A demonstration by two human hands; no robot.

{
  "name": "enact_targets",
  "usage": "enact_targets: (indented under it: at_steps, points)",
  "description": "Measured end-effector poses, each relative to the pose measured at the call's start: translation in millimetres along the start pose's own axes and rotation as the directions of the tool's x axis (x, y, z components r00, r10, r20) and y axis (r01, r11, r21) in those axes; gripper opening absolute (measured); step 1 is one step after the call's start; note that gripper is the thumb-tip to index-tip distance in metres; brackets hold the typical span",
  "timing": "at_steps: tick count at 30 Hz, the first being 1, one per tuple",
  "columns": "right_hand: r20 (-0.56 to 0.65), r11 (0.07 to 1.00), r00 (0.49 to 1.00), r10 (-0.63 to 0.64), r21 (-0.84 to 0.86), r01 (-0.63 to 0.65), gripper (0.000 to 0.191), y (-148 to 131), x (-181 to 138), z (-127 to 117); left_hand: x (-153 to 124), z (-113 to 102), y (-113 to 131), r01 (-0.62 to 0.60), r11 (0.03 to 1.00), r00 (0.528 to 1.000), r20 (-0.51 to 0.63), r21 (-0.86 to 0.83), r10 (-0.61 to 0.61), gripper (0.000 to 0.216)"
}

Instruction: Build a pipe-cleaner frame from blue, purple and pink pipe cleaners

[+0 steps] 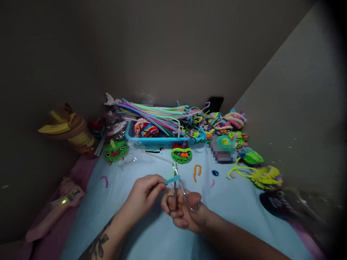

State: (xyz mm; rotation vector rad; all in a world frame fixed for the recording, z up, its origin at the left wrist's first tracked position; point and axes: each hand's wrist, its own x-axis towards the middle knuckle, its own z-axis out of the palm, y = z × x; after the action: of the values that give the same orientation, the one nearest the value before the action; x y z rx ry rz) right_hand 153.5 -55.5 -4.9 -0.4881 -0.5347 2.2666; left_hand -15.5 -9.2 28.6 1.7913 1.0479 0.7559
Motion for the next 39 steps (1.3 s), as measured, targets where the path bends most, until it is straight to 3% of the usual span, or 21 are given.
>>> enact_targets:
  at_steps: [18, 24, 30, 39]
  points:
    - [-0.047, 0.998, 0.997, -0.066, 0.007, 0.066, 0.059, 5, 2, 0, -2, 2, -3, -0.035, 0.999, 0.996, -0.079, 0.008, 0.036, 0.015]
    - [-0.027, 0.998, 0.998, -0.057, -0.007, 0.057, 0.054, 5, 2, -3, -3, 3, -3, -0.060, 0.998, 0.996, -0.060, 0.030, 0.062, 0.016]
    - [0.199, 0.991, 0.975, 0.102, 0.067, -0.117, 0.085, 0, 2, -8, -4, 6, -6, -0.154, 0.978, 0.987, -0.030, 0.140, 0.159, 0.015]
    - [0.095, 0.996, 0.994, -0.051, 0.084, 0.043, 0.058, 3, 4, -7, -5, 6, -13, -0.219, 0.946, 0.972, -0.037, 0.240, 0.234, 0.014]
